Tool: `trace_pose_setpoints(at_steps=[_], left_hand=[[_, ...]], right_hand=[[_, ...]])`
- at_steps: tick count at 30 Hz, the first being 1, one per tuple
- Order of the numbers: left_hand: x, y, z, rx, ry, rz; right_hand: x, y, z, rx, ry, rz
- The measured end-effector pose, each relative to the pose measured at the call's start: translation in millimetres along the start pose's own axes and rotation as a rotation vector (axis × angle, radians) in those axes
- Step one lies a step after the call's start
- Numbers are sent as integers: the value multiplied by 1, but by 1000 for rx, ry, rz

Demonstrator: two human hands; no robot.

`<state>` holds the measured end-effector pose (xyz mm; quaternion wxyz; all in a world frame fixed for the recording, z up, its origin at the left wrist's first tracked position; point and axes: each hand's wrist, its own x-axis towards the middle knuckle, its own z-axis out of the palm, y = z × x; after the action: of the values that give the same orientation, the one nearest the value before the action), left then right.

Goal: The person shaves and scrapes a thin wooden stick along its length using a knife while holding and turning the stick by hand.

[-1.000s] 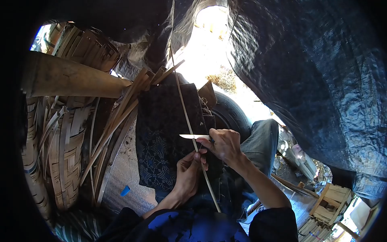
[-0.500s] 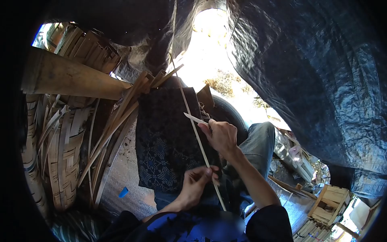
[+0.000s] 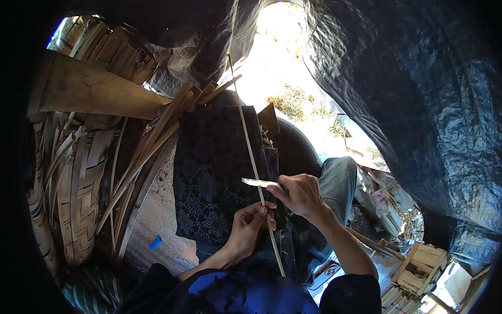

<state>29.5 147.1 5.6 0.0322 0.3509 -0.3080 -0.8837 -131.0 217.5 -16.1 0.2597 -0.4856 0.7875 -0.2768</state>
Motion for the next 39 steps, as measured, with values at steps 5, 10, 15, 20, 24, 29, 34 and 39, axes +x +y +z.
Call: trace_pose_setpoints(at_steps=[5,10,15,20,24,29,34,39], left_hand=[[-1,1,-3,43,33,10],[-11,-5,2,71,-12,-18],[-10,-3,-1,40,-22,-33],[-7,6,3,12,60,-23],[-2,2,1,28,126,-56],[1,-3,-1,70,138,-33],[3,-7,-4,98,122,-14],[1,-5,1,136,128,-56]], right_hand=[[31,15,20,-4,84,13],[61,24,33,-99,300,-57],[113,36,26,-90,206,254],[118,37,-12,105,367,328],[45,7,-29,-1,63,-25],[8,-11,-45,-307,-104,-132],[13,-9,-44,-449,-159,-121],[45,5,-45,-546,-109,-62]])
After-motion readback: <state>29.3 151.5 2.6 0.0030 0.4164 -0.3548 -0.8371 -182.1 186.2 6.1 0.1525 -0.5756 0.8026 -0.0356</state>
